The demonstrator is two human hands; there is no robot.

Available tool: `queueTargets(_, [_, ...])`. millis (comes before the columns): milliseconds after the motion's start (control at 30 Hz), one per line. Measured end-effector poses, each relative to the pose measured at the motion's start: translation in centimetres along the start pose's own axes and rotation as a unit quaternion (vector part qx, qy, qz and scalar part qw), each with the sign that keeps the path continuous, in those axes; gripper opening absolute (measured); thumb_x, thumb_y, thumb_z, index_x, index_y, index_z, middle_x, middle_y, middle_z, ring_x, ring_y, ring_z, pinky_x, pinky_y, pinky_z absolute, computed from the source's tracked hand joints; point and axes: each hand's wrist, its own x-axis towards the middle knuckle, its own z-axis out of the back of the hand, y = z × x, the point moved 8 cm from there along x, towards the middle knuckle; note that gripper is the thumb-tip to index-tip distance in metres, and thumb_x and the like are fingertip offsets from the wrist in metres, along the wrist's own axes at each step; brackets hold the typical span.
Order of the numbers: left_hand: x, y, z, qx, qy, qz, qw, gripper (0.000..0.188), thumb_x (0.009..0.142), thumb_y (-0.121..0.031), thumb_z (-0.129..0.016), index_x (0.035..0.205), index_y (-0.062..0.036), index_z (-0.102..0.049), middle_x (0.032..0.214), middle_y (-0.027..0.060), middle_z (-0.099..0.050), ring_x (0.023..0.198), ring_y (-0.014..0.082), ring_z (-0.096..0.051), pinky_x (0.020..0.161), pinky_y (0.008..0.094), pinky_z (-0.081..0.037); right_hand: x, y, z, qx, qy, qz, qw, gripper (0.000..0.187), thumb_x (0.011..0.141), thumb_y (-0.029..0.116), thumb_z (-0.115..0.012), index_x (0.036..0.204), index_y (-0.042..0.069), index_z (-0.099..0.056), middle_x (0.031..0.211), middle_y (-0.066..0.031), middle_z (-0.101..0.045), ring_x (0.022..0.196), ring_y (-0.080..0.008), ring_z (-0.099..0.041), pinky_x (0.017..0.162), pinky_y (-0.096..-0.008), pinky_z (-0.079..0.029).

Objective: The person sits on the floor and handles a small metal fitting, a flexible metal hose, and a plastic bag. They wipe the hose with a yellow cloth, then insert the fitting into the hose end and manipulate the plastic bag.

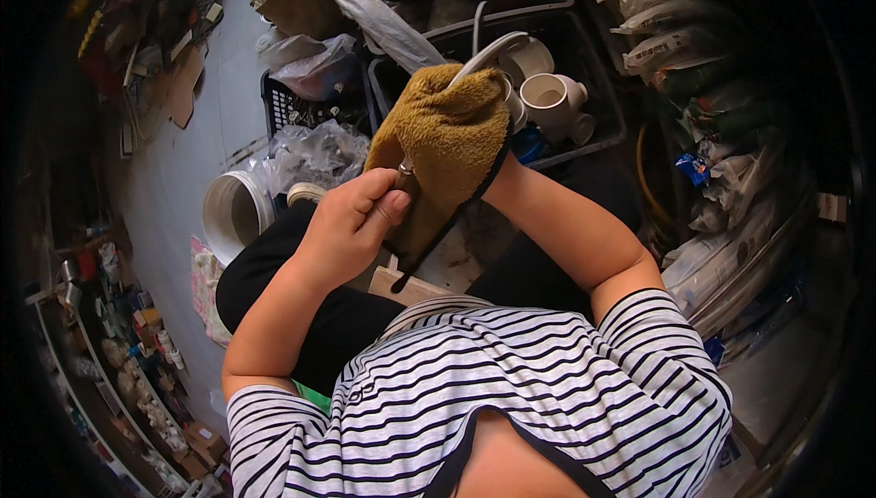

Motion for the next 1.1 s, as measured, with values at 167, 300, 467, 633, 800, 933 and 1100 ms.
queueTargets(167, [0.1, -1.4, 0.3, 0.067, -0.015, -0.023, 0.997, 0.016, 0.087, -0.016, -0.057, 0.092, -0.0012, -0.055, 0.069, 0.0094, -0.053, 0.06, 0.0174, -0.049, 0.057, 0.0268, -0.042, 1.7, 4.8, 4.7, -0.684, -0.078, 0.022, 0.725, 0.042, 0.087, 0.03, -0.051, 0.12, 0.007, -0.043, 0.116, -0.0084, -0.051, 0.107, -0.0207, -0.049, 0.097, -0.0342, -0.036])
queueTargets(300, [0.5, -1.1, 0.2, 0.064, -0.026, -0.018, 0.997, 0.015, 0.084, -0.015, -0.06, 0.088, -0.0006, -0.057, 0.068, 0.0116, -0.054, 0.058, 0.0191, -0.05, 0.056, 0.0274, -0.042, 2.3, 5.3, 4.6, -0.56, -0.028, -0.077, 0.824, 0.04, 0.09, 0.031, -0.046, 0.121, 0.008, -0.043, 0.116, -0.0086, -0.05, 0.107, -0.0218, -0.049, 0.096, -0.0348, -0.036])
queueTargets(467, [0.8, -2.0, 0.3, 0.086, -0.076, -0.075, 0.991, 0.011, 0.081, -0.011, -0.06, 0.083, -0.0005, -0.057, 0.069, 0.0137, -0.055, 0.06, 0.0277, -0.054, 0.055, 0.0312, -0.043, -0.2, 2.0, 0.9, -0.067, -0.277, 0.0, 0.959, 0.032, 0.094, 0.029, -0.039, 0.117, 0.008, -0.046, 0.111, -0.0042, -0.052, 0.107, -0.0169, -0.048, 0.097, -0.0315, -0.034])
queueTargets(633, [0.4, -4.3, 0.8, 0.217, -0.126, -0.168, 0.953, 0.01, 0.078, -0.009, -0.062, 0.082, -0.0016, -0.057, 0.069, 0.0129, -0.056, 0.063, 0.0307, -0.056, 0.054, 0.0344, -0.044, -0.7, -0.3, 4.7, -0.064, -0.178, -0.095, 0.977, 0.038, 0.092, 0.035, -0.042, 0.122, 0.011, -0.044, 0.124, -0.0074, -0.046, 0.117, -0.0196, -0.043, 0.102, -0.0334, -0.03])
queueTargets(800, [-0.1, -5.5, 0.4, 0.28, -0.141, -0.22, 0.924, 0.011, 0.077, -0.008, -0.063, 0.077, -0.004, -0.053, 0.063, 0.0103, -0.051, 0.058, 0.029, -0.053, 0.051, 0.0359, -0.042, 0.0, 1.4, 8.3, -0.061, -0.2, -0.017, 0.978, 0.04, 0.089, 0.034, -0.047, 0.122, 0.012, -0.043, 0.12, -0.008, -0.047, 0.114, -0.022, -0.043, 0.099, -0.0345, -0.032])
queueTargets(933, [0.1, -5.1, 0.3, 0.295, -0.139, -0.201, 0.924, 0.006, 0.078, -0.006, -0.061, 0.081, -0.0021, -0.057, 0.069, 0.0141, -0.056, 0.063, 0.0326, -0.055, 0.055, 0.036, -0.044, 0.2, 1.0, 7.3, 0.051, -0.204, 0.067, 0.975, 0.034, 0.088, 0.031, -0.05, 0.115, 0.01, -0.047, 0.11, -0.0072, -0.052, 0.105, -0.0209, -0.049, 0.093, -0.0317, -0.038])
queueTargets(1100, [0.0, -5.8, 0.4, 0.287, -0.159, -0.24, 0.913, 0.008, 0.078, -0.007, -0.06, 0.077, -0.0041, -0.053, 0.064, 0.0112, -0.052, 0.06, 0.0294, -0.054, 0.053, 0.0361, -0.043, -0.2, 1.4, 2.5, -0.262, -0.095, 0.012, 0.96, 0.038, 0.091, 0.036, -0.042, 0.119, 0.01, -0.043, 0.117, -0.0081, -0.047, 0.111, -0.0212, -0.045, 0.097, -0.0349, -0.035])
